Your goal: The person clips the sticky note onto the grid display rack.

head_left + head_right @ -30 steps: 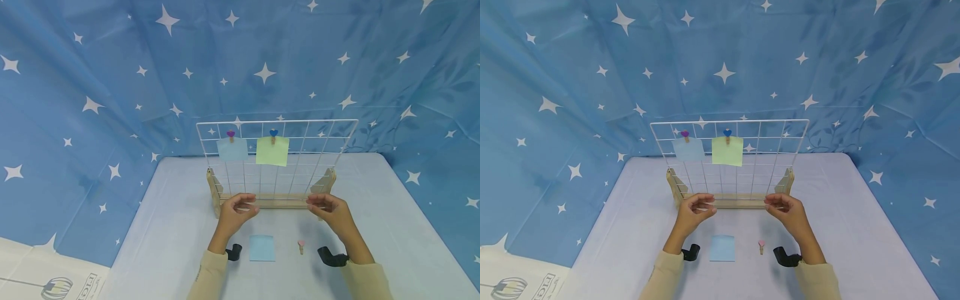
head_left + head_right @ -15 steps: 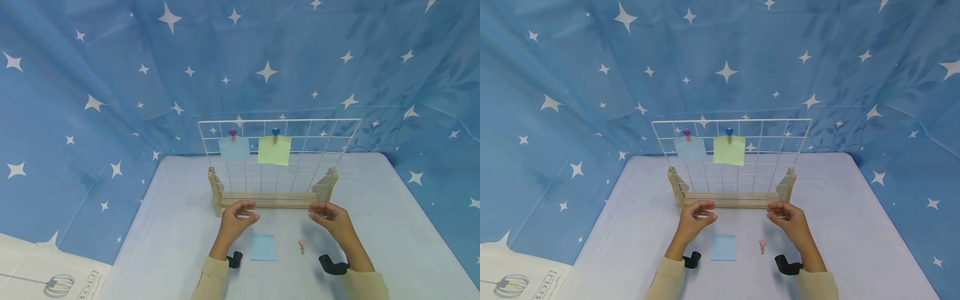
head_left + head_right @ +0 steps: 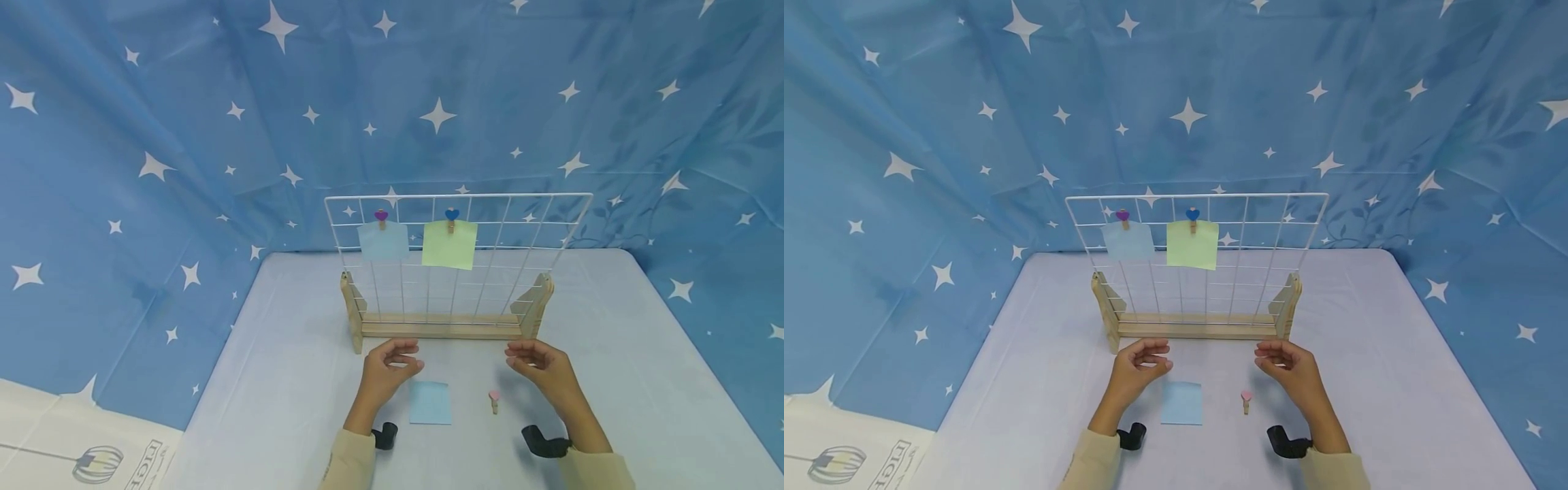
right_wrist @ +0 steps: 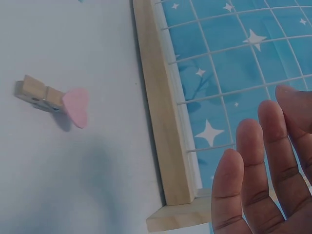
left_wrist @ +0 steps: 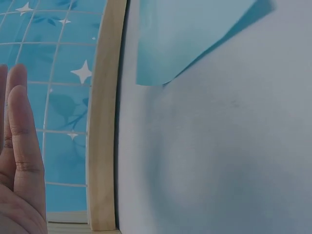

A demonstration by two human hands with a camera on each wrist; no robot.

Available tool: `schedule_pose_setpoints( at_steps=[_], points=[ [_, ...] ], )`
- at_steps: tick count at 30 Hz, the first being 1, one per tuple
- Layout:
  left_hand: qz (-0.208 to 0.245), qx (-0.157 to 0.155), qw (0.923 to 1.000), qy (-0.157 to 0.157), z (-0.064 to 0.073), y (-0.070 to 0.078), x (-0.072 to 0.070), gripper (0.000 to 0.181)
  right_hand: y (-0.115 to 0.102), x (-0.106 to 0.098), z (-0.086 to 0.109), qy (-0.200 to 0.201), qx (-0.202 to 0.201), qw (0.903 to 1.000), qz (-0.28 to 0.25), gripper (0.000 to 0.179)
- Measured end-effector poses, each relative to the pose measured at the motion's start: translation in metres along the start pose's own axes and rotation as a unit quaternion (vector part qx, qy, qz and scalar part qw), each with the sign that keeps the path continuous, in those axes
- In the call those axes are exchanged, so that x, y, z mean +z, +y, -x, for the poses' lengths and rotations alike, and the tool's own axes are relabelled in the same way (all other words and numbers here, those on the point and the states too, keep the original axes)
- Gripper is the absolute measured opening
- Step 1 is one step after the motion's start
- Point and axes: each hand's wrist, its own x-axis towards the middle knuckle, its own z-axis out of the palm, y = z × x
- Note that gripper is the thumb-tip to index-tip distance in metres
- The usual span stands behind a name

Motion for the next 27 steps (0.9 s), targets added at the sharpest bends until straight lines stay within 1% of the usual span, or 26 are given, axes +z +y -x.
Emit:
schedule_pose_setpoints(
  at_steps=[4, 9, 16, 22, 27],
  points=[
    [-0.003, -0.010, 0.9999, 0.000, 0.004, -0.004, 0.002, 0.041, 0.004, 0.001, 0.003, -0.004, 0.016, 0.9999, -0.004, 0.028],
    [-0.006, -0.023, 0.9997, 0.002, 0.010, -0.011, 0.004, 0.041, 0.011, 0.002, 0.007, -0.002, 0.021, 0.9998, -0.005, 0.025],
    [-0.014, -0.034, 0.9993, 0.005, 0.016, -0.019, 0.005, 0.039, 0.024, 0.005, 0.015, 0.004, 0.019, 0.9997, -0.012, 0.023],
    [-0.016, -0.040, 0.9990, 0.010, 0.018, -0.022, 0.006, 0.039, 0.033, 0.008, 0.020, 0.006, 0.016, 0.9995, -0.027, 0.023],
    [-0.027, -0.053, 0.9982, 0.012, 0.020, -0.023, 0.006, 0.037, 0.037, 0.009, 0.021, -0.002, 0.002, 0.9990, -0.044, 0.022]
  ],
)
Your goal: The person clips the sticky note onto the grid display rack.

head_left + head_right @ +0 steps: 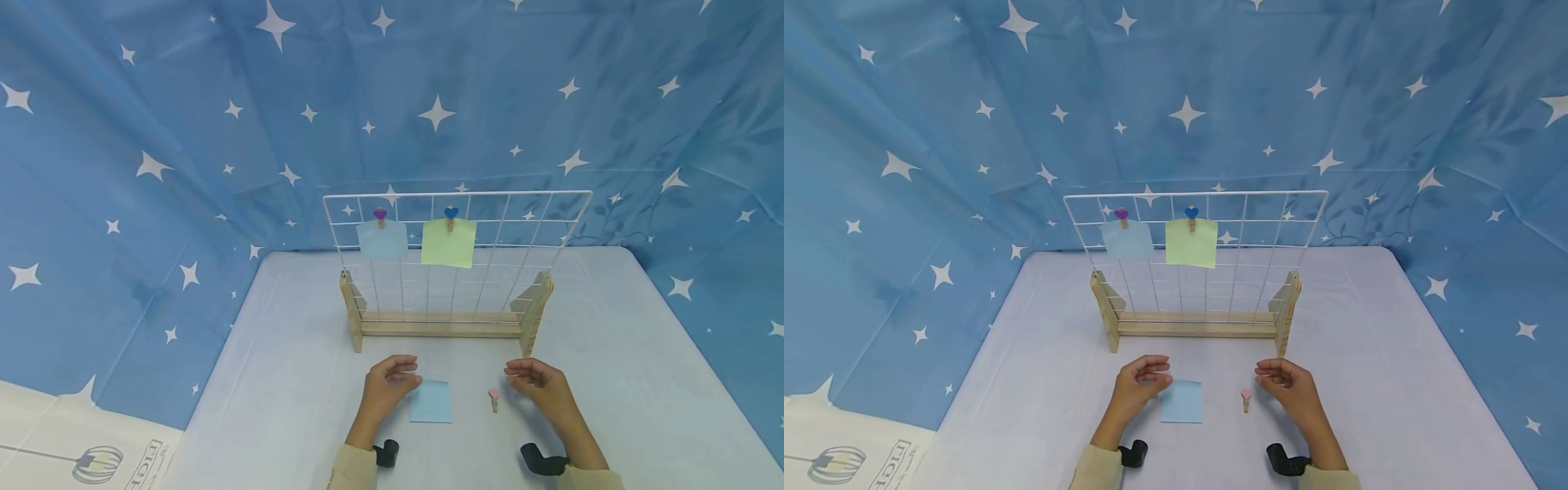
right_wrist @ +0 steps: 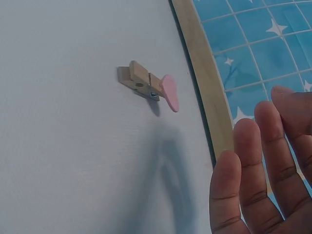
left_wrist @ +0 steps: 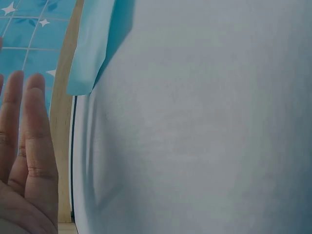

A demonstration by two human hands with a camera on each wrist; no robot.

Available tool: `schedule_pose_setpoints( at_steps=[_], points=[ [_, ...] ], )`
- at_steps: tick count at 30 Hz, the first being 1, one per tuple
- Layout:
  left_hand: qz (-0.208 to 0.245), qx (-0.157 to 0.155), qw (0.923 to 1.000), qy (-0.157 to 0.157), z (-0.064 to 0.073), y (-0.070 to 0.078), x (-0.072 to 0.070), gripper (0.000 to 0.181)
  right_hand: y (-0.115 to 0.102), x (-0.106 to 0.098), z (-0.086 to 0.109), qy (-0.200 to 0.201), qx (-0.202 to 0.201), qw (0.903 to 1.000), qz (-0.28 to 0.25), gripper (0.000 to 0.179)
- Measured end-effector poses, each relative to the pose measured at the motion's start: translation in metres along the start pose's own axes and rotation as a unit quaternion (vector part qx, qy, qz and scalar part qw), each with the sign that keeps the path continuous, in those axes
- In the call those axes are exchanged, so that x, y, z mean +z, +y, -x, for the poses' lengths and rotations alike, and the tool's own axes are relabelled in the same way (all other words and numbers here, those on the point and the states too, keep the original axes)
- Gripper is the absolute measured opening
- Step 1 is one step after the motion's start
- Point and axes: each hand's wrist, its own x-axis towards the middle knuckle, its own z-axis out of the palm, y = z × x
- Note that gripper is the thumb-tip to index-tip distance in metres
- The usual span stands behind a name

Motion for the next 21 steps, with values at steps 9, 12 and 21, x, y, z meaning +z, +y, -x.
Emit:
schedule_pose_setpoints(
  at_steps=[9, 12, 21],
  points=[
    [-0.019, 0.008, 0.9998, 0.007, 0.0008, -0.0044, -0.0001, 0.031, 0.0025, 0.0030, 0.0012, -0.025, 0.036, 0.9990, -0.009, 0.028],
    [-0.022, 0.008, 0.9997, 0.008, 0.0012, -0.0056, -0.0006, 0.031, 0.0048, 0.0047, 0.0012, -0.034, 0.051, 0.9981, -0.009, 0.029],
    [-0.063, -0.032, 0.9974, 0.016, 0.0008, -0.0080, -0.0017, 0.031, 0.0086, 0.0063, 0.0016, -0.078, 0.091, 0.9925, 0.024, 0.034]
  ],
)
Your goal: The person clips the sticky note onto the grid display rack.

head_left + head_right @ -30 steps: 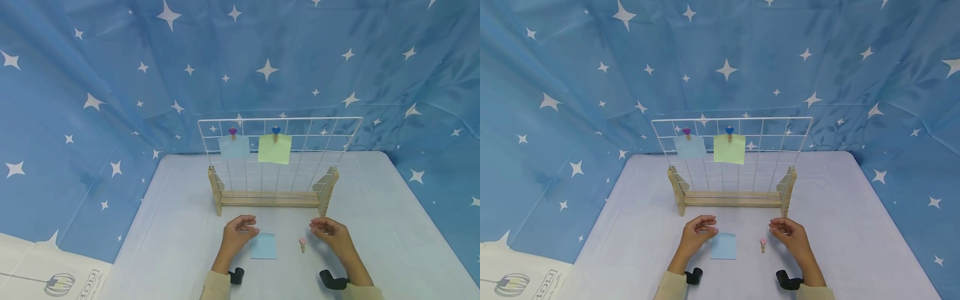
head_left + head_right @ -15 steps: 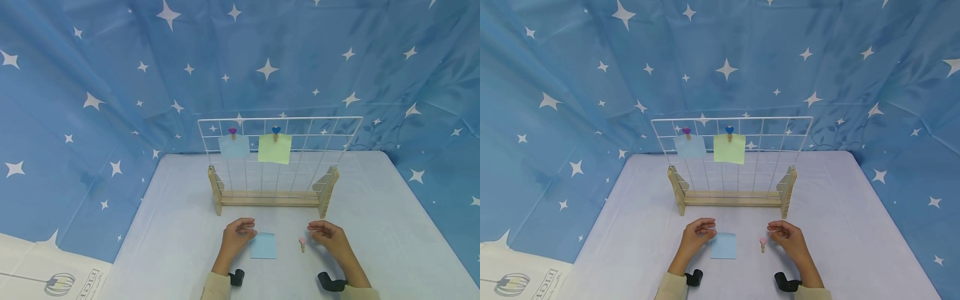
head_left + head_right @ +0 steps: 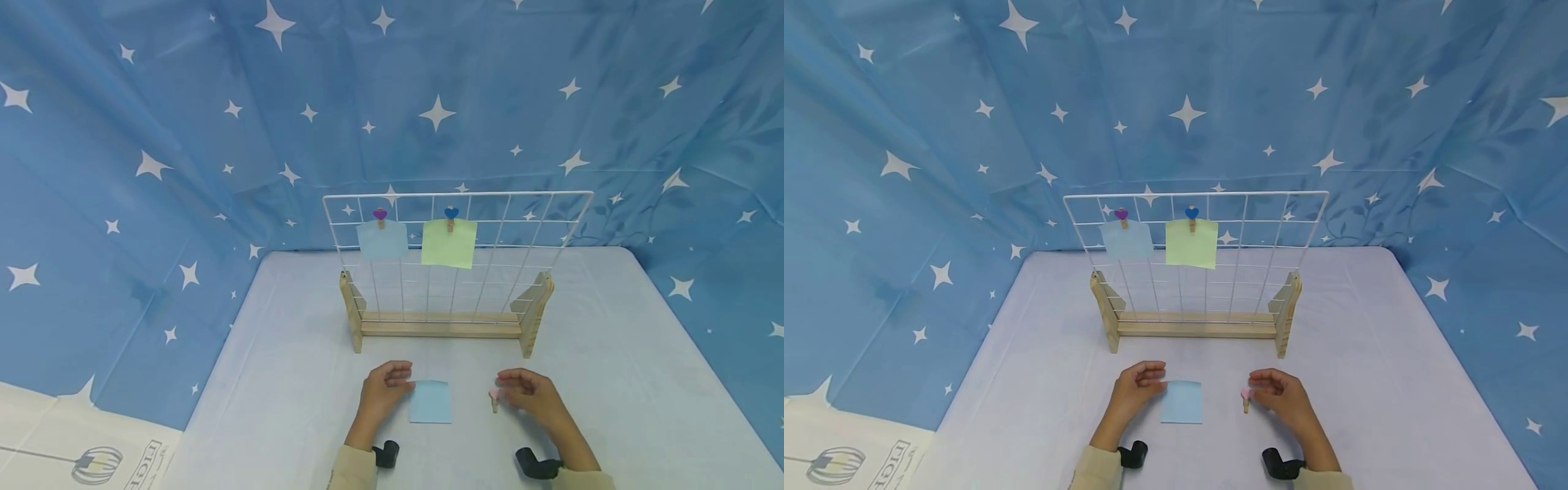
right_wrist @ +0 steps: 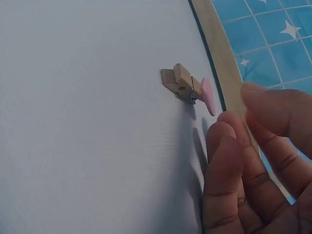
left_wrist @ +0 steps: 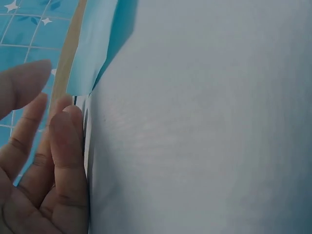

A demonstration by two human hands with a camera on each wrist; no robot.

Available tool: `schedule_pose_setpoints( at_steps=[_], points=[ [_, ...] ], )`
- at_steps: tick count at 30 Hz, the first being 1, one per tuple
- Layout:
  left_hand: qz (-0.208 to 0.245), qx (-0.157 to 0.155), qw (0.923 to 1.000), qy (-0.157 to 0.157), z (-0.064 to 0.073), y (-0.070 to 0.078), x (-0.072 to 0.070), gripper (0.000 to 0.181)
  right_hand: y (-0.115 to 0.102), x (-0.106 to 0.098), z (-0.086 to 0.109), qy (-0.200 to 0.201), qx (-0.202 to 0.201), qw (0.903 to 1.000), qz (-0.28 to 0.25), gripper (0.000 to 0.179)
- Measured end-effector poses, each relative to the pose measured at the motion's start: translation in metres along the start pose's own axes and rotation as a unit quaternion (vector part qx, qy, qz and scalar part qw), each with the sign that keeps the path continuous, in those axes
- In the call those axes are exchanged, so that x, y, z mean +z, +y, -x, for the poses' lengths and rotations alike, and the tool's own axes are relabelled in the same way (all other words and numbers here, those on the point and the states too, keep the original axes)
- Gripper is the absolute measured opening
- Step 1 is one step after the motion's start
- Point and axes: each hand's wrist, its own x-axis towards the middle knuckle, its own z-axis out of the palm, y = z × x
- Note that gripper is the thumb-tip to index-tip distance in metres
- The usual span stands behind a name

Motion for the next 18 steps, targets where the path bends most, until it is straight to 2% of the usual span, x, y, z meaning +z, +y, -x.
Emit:
schedule_pose_setpoints(
  at_steps=[4, 11, 18],
  points=[
    [-0.022, -0.015, 0.9996, -0.003, -0.002, -0.001, 0.000, 0.032, -0.001, 0.003, -0.002, 0.002, 0.023, 0.9989, 0.042, 0.033],
    [-0.078, -0.017, 0.9968, -0.006, -0.005, 0.000, 0.003, 0.026, -0.003, 0.014, -0.001, 0.045, 0.037, 0.9878, 0.144, 0.021],
    [-0.094, -0.003, 0.9955, 0.000, -0.001, -0.004, 0.004, 0.017, -0.002, 0.018, 0.003, 0.053, 0.046, 0.9869, 0.145, 0.012]
  ],
)
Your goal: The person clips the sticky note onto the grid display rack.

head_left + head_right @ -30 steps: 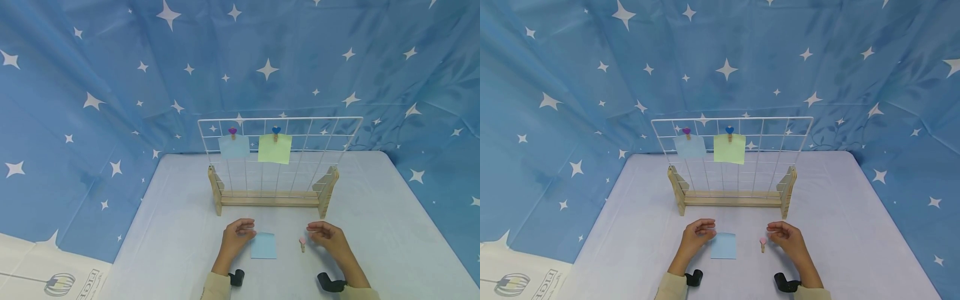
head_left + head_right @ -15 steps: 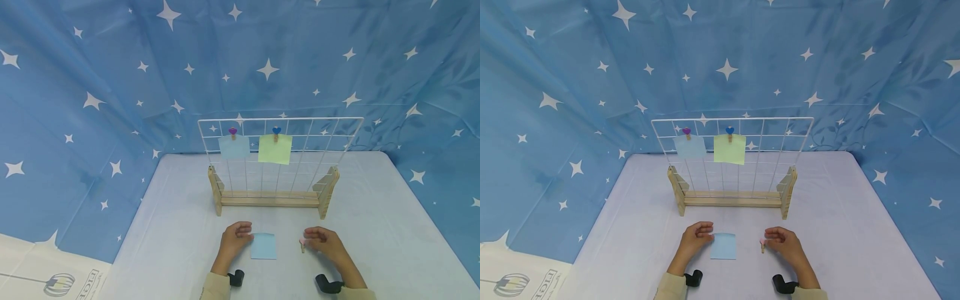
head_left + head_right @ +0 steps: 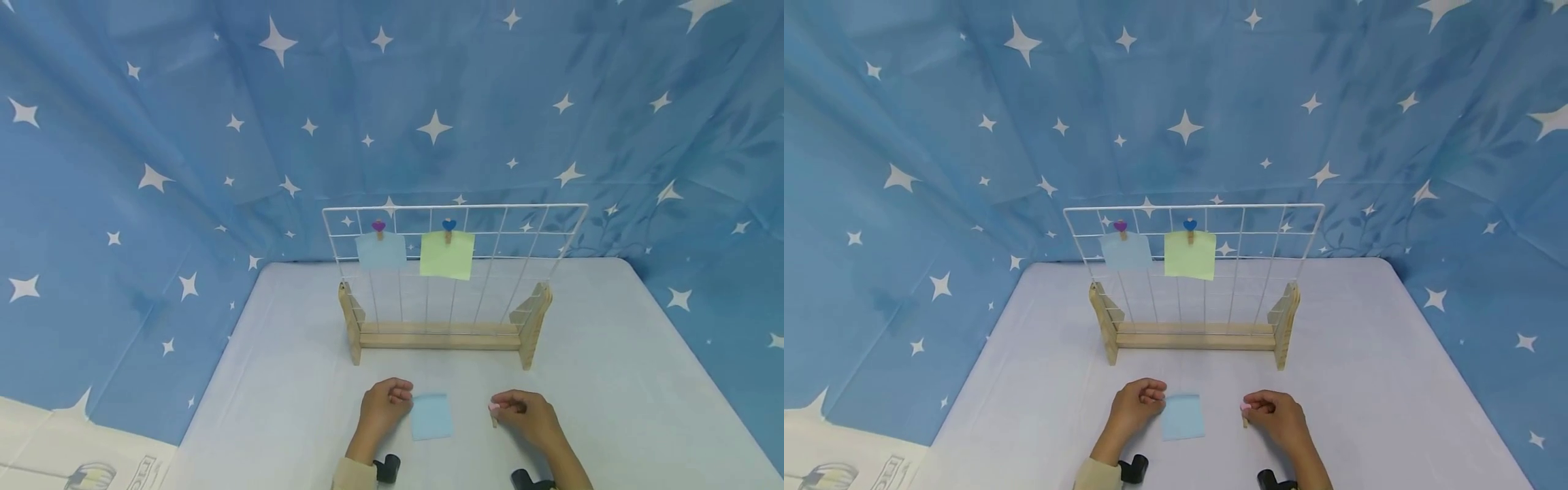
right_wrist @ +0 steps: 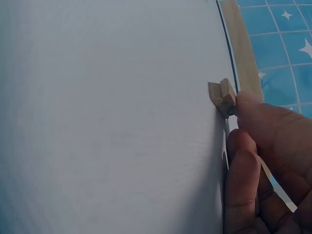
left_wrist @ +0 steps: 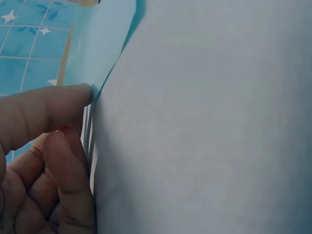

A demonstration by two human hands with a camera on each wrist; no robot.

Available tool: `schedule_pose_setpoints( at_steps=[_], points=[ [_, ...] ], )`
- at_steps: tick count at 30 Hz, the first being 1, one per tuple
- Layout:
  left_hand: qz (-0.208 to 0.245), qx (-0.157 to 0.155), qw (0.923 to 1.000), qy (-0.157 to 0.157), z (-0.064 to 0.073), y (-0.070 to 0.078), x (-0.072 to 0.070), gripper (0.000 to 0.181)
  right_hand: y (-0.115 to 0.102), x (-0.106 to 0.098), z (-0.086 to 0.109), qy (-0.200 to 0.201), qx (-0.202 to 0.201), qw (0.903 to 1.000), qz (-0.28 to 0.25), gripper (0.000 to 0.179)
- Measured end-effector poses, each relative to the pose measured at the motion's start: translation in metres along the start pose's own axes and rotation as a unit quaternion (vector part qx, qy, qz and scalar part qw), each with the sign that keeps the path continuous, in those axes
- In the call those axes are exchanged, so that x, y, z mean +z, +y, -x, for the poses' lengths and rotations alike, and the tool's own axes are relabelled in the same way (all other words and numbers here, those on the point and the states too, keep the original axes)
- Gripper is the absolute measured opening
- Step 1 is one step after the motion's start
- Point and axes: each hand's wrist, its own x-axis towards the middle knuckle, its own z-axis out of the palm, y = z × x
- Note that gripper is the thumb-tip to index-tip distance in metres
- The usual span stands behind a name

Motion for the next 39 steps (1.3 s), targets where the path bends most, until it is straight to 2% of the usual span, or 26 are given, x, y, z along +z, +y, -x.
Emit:
schedule_pose_setpoints(
  at_steps=[4, 8, 12, 17, 22, 27, 30, 36, 39],
  points=[
    [0.004, 0.012, 0.9999, 0.001, 0.000, -0.004, -0.001, 0.017, 0.002, -0.001, 0.000, -0.011, -0.008, 0.9998, -0.012, 0.008],
    [0.012, 0.004, 0.9999, -0.010, -0.002, -0.004, -0.005, 0.020, 0.005, -0.002, 0.001, -0.027, -0.026, 0.9990, -0.023, 0.007],
    [0.019, -0.001, 0.9994, -0.030, -0.003, -0.005, -0.010, 0.022, 0.009, -0.006, 0.002, -0.050, -0.056, 0.9963, -0.043, 0.010],
    [0.021, 0.020, 0.9974, -0.065, -0.006, -0.006, -0.019, 0.024, 0.017, -0.011, 0.000, -0.070, -0.103, 0.9899, -0.069, 0.013],
    [0.039, 0.033, 0.9953, -0.083, -0.008, -0.009, -0.026, 0.029, 0.021, -0.014, -0.003, -0.075, -0.147, 0.9825, -0.086, 0.008],
    [0.078, 0.036, 0.9909, -0.103, -0.006, -0.007, -0.028, 0.034, 0.017, -0.019, 0.000, -0.081, -0.130, 0.9759, -0.156, 0.011],
    [0.087, 0.049, 0.9895, -0.104, -0.004, -0.005, -0.029, 0.037, 0.012, -0.023, 0.003, -0.084, -0.129, 0.9706, -0.185, 0.012],
    [0.063, 0.049, 0.9924, -0.093, -0.006, 0.003, -0.034, 0.027, 0.000, -0.030, 0.005, -0.088, -0.083, 0.9743, -0.190, 0.021],
    [0.060, 0.045, 0.9932, -0.089, -0.007, 0.005, -0.036, 0.020, -0.003, -0.033, 0.006, -0.089, -0.080, 0.9732, -0.196, 0.023]
  ],
)
